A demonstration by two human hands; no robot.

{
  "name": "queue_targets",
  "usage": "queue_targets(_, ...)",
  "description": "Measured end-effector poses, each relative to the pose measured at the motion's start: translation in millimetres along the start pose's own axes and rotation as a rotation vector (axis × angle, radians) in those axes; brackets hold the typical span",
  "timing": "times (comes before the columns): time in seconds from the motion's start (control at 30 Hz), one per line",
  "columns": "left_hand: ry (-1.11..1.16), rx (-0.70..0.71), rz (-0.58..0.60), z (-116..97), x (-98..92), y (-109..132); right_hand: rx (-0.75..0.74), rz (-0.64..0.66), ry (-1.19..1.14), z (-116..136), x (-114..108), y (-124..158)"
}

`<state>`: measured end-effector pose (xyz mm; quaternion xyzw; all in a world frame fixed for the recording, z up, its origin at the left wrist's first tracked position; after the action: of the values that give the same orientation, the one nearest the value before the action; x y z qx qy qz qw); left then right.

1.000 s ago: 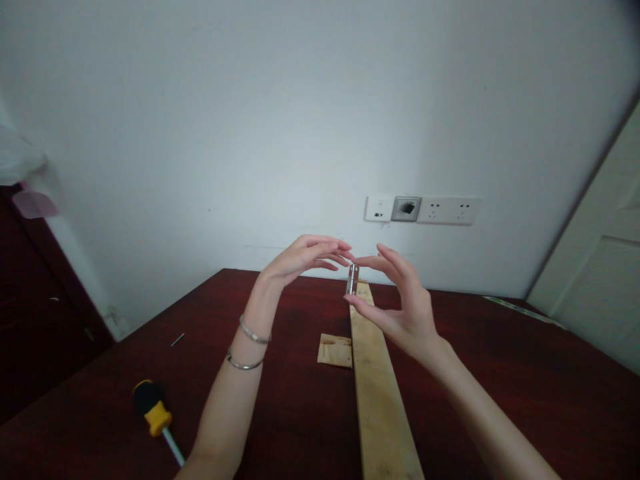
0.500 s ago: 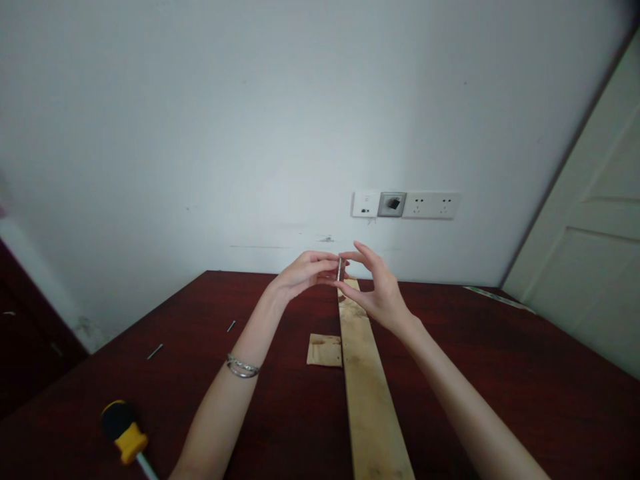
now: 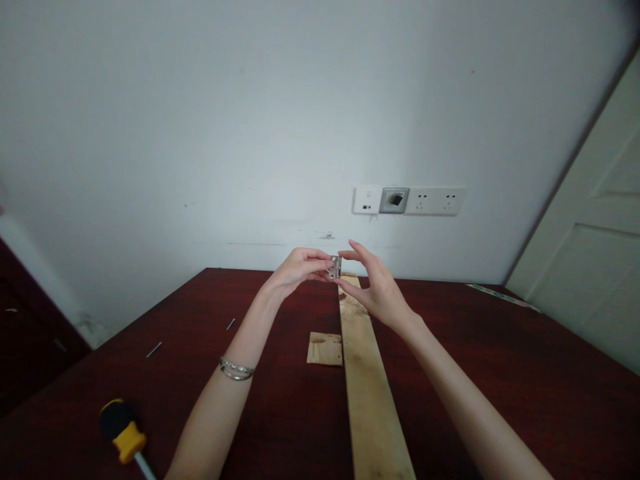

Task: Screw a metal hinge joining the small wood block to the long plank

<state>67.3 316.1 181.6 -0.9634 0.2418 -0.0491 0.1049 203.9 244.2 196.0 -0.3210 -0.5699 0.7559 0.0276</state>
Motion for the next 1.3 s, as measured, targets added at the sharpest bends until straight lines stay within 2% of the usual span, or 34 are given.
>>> queue_targets(0.1,-0.003,0.012,-0.017,-2,-6.1,0,0.16,0.015,-0.253,-16,8,-2)
queue_targets(0.27,-0.025,0.014,-0.042,-5,-11.9,0,0.635,0.035,-0.851,-46,37,2)
queue_targets(0.33,-0.053,0.009,-0.044,-6,-11.6,1,0.757,0.054,-0.954,-49,44,4)
queue_targets(0.4,-0.094,0.006,-0.05,-6,-10.9,0,0.819,0.019,-0.947,-52,44,6)
queue_targets(0.53,-0.178,0.016,-0.081,-4,-10.3,-2,0.863,-0.058,-0.857,-57,37,9)
queue_targets(0.8,-0.215,0.011,-0.098,-2,-6.1,-2,0.91,-0.103,-0.804,-66,36,12)
queue_targets(1.3,-0.193,0.038,-0.095,8,-7.8,-8,0.805,-0.103,-0.645,-69,32,10)
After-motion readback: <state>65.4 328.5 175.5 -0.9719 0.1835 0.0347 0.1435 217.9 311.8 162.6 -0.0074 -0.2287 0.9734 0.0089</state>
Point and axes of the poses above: each hand's wrist, its own y-axis away from the middle knuckle, its own x-axis out of the palm, z = x × y, the point moved 7 cm from there along -y, towards the middle knuckle, and after that the axes turned 1 degree about y, right-handed, at the moved point
